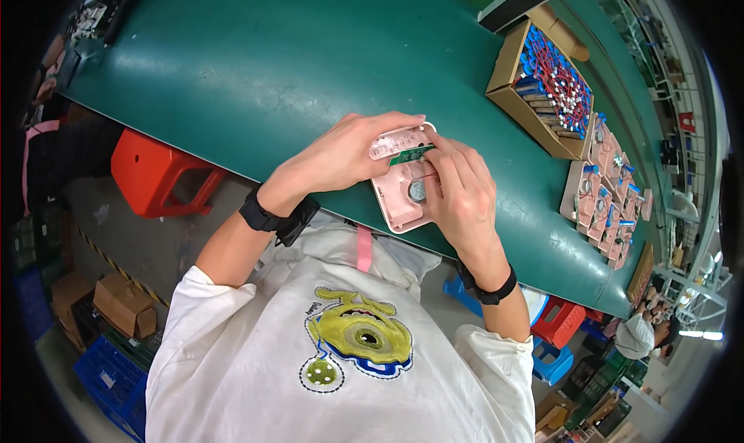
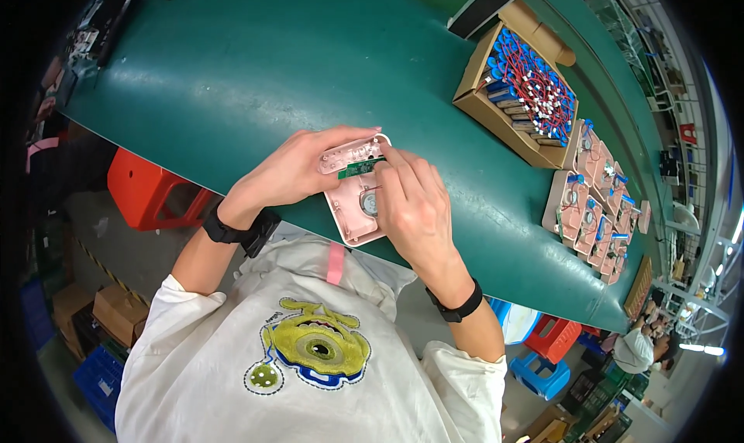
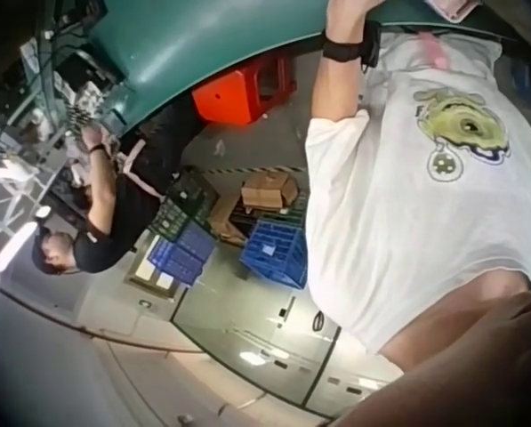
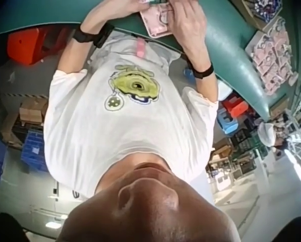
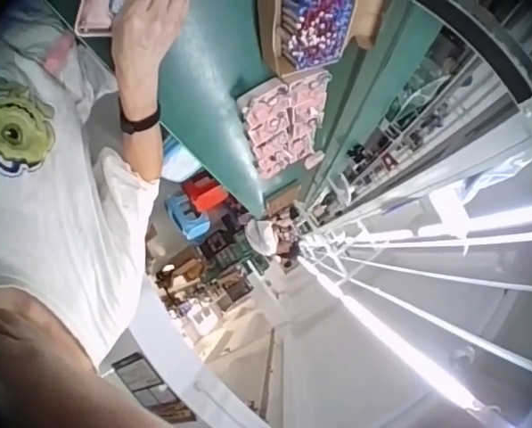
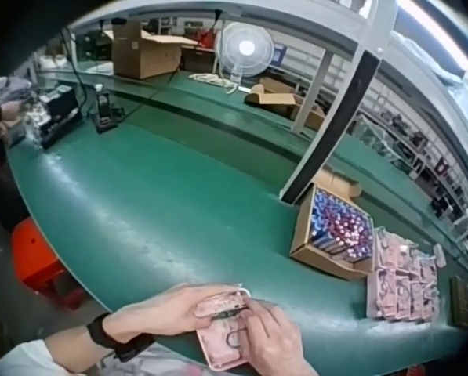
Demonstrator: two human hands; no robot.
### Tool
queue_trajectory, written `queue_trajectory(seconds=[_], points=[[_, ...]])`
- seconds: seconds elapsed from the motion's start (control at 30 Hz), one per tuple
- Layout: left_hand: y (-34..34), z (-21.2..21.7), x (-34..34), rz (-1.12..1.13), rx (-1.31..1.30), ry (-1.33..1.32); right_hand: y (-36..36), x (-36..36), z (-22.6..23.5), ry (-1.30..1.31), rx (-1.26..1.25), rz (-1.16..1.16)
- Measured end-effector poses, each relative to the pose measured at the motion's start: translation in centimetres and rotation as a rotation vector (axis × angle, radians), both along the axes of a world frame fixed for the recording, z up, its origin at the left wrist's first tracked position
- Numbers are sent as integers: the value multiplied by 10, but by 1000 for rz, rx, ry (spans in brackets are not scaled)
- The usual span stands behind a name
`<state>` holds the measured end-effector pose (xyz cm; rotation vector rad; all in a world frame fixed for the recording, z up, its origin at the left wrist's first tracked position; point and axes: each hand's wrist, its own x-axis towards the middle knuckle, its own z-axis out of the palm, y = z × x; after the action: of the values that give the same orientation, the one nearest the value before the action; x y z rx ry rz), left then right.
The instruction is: Assemble electronic components such as PCBs, wires, and batteries into plastic housings on a production line.
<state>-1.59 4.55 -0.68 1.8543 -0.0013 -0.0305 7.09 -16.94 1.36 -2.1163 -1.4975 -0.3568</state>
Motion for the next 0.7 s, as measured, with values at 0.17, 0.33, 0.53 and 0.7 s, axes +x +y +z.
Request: queue_trajectory(seconds=[0.17, 0.33, 0.53, 0.7], points=[[0, 2, 2, -42, 62, -11, -2, -6, -1, -10, 1, -59], [-3, -2, 2, -71, 119, -61, -5, -9, -5, -55, 26, -76], [-7, 4, 6, -114, 177, -116, -6, -10, 2, -84, 42, -110], [-3, 16, 2, -156, 142, 63, -6, -9, 21, -77, -52, -37]])
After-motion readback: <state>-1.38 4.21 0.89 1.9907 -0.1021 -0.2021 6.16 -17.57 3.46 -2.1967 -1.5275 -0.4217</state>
